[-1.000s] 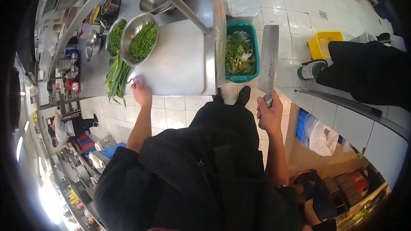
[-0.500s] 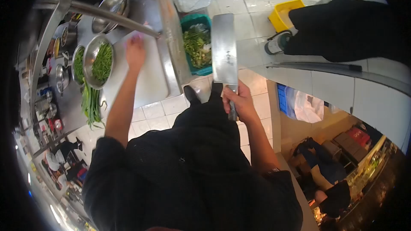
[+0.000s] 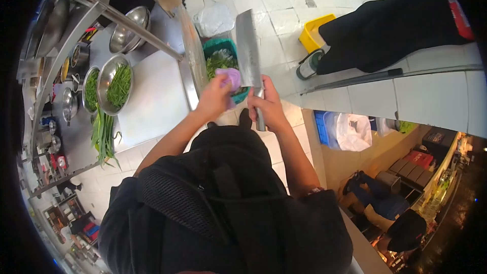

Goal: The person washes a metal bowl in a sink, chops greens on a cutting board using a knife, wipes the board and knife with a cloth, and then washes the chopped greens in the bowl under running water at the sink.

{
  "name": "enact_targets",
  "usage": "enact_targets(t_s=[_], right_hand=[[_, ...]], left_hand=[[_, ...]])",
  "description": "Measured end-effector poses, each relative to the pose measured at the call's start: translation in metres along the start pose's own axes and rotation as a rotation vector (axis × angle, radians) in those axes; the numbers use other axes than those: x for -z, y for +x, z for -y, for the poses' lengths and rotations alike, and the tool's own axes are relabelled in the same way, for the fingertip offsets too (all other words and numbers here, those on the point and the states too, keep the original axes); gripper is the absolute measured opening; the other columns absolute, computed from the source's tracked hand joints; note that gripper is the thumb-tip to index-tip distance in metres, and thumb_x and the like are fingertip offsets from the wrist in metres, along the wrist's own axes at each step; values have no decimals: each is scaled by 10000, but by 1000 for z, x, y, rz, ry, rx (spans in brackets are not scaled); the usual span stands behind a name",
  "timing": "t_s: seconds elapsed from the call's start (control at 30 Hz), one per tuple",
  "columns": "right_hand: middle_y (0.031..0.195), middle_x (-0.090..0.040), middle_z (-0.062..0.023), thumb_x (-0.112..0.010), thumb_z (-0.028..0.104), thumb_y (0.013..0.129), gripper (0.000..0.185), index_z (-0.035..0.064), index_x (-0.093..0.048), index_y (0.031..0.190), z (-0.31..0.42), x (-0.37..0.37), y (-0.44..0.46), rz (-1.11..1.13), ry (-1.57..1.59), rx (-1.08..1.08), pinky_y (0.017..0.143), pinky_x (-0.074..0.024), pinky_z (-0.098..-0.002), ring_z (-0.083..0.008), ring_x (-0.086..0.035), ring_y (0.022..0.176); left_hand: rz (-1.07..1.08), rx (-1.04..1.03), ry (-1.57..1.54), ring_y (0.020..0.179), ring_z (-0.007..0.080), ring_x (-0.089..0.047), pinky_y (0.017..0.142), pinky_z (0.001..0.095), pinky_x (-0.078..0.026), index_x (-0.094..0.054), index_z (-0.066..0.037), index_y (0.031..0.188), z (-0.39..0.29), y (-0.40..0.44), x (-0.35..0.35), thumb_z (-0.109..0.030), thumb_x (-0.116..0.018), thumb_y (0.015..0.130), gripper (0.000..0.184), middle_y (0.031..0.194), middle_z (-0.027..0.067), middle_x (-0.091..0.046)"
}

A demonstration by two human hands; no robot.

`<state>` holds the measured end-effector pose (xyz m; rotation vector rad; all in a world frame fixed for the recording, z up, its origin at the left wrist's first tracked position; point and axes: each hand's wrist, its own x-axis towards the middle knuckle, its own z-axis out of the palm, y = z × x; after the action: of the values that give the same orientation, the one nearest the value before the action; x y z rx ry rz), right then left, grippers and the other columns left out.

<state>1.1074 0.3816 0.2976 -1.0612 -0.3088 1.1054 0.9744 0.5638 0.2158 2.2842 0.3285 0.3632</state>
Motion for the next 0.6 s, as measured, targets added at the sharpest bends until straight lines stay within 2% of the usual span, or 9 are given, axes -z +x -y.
enact_targets(t_s=[0.03, 0.07, 0.17, 0.23, 0.33, 0.4, 0.43, 0.53, 0.6], right_hand=[[783, -528, -37, -598, 14, 887, 514, 70, -377, 1348, 20, 0, -8, 125, 186, 29, 424, -411, -261, -117, -492, 471], [783, -528, -37, -598, 14, 887, 514, 70, -377, 1348, 32, -3, -9, 118, 178, 51, 424, -411, -261, -117, -492, 471], [791, -527, -31, -618, 24, 874, 478, 53, -410, 1304, 39, 0, -12, -31, -206, 34, 422, -412, -264, -114, -486, 454], [758, -520, -24, -607, 31, 888, 452, 51, -420, 1299, 17, 6, -8, -17, -219, -6, 420, -407, -263, -109, -482, 454], [682, -491, -10, -598, 26, 881, 450, 50, -437, 1301, 11, 1, -27, 65, -206, -115, 416, -400, -257, -110, -473, 449], [702, -500, -13, -595, 24, 866, 475, 52, -449, 1317, 23, 23, -56, 164, -148, -315, 411, -394, -255, -111, -461, 432], [702, -500, -13, -595, 24, 866, 475, 52, -449, 1317, 24, 38, -72, 144, -144, -313, 411, -394, -255, -111, -461, 432], [742, -547, -72, -603, 21, 859, 593, 63, -413, 1419, 22, 74, -91, 287, -218, -351, 473, -442, -308, -176, -550, 500], [755, -560, -120, -598, 37, 842, 564, 110, -443, 1380, 5, 65, -81, 89, -1241, 385, 613, -519, -376, -263, -619, 631]], left_hand=[[-1, 286, -259, 1105, 414, -564, 945, 473, -484, -563, 37, 1191, 32, 0, -7, -55, -546, 881, 323, 1288, 248, -491], [-113, 205, 85, 1126, 432, -545, 969, 456, -476, -549, 7, 1237, 46, 0, 6, -36, -540, 880, 360, 1282, 245, -495], [-436, 335, -292, 1134, 437, -534, 987, 479, -462, -573, 0, 1209, 6, 15, 25, -10, -547, 866, 344, 1279, 238, -510], [-433, -143, 192, 1138, 425, -536, 1014, 515, -434, -620, -25, 1142, -50, 29, 34, -19, -596, 827, 316, 1291, 231, -520], [-38, -429, 192, 1185, 416, -519, 1059, 531, -396, -657, -53, 1096, -56, 29, 32, -41, -646, 776, 320, 1322, 215, -525], [-173, -400, 335, 1244, 404, -493, 1094, 493, -384, -685, -88, 1104, -6, 47, 48, -61, -664, 740, 365, 1337, 173, -539], [-132, -202, 407, 1228, 375, -515, 1074, 457, -405, -687, -66, 1105, 8, 56, 69, -62, -641, 759, 349, 1318, 176, -548], [-271, 452, -324, 1122, 296, -600, 950, 354, -483, -641, -35, 1199, 32, 81, 100, -97, -570, 912, 303, 1290, 178, -561], [-372, 255, -326, 1103, 287, -610, 933, 349, -491, -633, -25, 1204, 4, 79, 100, -109, -575, 924, 298, 1276, 171, -577]])
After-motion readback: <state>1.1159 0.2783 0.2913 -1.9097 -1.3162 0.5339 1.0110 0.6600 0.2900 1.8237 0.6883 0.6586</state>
